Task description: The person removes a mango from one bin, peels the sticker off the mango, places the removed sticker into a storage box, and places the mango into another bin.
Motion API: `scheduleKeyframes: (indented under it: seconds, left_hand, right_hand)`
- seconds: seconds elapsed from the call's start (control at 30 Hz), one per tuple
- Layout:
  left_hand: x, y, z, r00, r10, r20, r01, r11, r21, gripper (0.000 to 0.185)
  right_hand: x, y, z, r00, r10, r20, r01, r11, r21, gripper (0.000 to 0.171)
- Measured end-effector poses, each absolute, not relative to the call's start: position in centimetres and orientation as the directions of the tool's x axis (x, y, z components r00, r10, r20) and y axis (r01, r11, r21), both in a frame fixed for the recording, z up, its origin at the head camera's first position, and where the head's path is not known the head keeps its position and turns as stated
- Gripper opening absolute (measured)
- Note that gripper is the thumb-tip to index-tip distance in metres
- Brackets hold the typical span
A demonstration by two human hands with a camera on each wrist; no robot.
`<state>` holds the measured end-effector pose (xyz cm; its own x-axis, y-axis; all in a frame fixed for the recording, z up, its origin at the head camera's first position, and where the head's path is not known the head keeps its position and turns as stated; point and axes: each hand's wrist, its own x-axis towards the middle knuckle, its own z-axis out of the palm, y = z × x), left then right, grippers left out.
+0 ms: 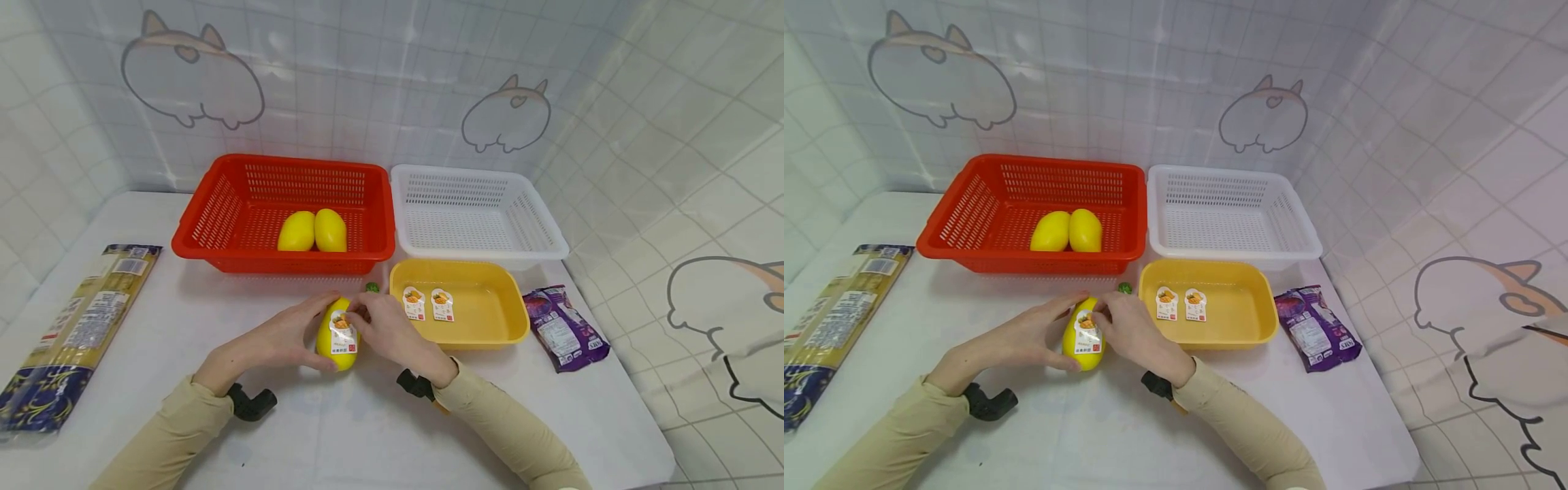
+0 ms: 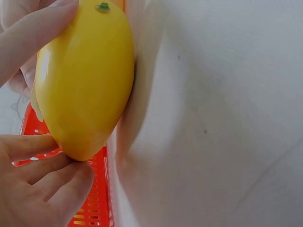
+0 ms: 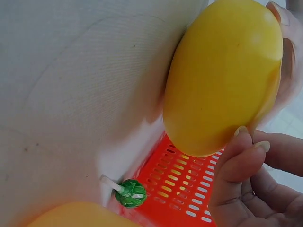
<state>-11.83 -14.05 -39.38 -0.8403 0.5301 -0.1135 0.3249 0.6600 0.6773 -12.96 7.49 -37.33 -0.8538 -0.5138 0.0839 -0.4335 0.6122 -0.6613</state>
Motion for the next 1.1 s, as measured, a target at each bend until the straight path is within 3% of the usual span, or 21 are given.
scheduleKeyframes:
  seconds: [1.1]
  left_hand:
    - [-11.78,-14.03,-39.22,-0.840,0.528,-0.128,0.303,0.651,0.696,0.120]
  right_hand:
    - [-12.66,7.58,-37.08,-0.841,-0.518,0.157,-0.475,0.565,-0.674,0.006]
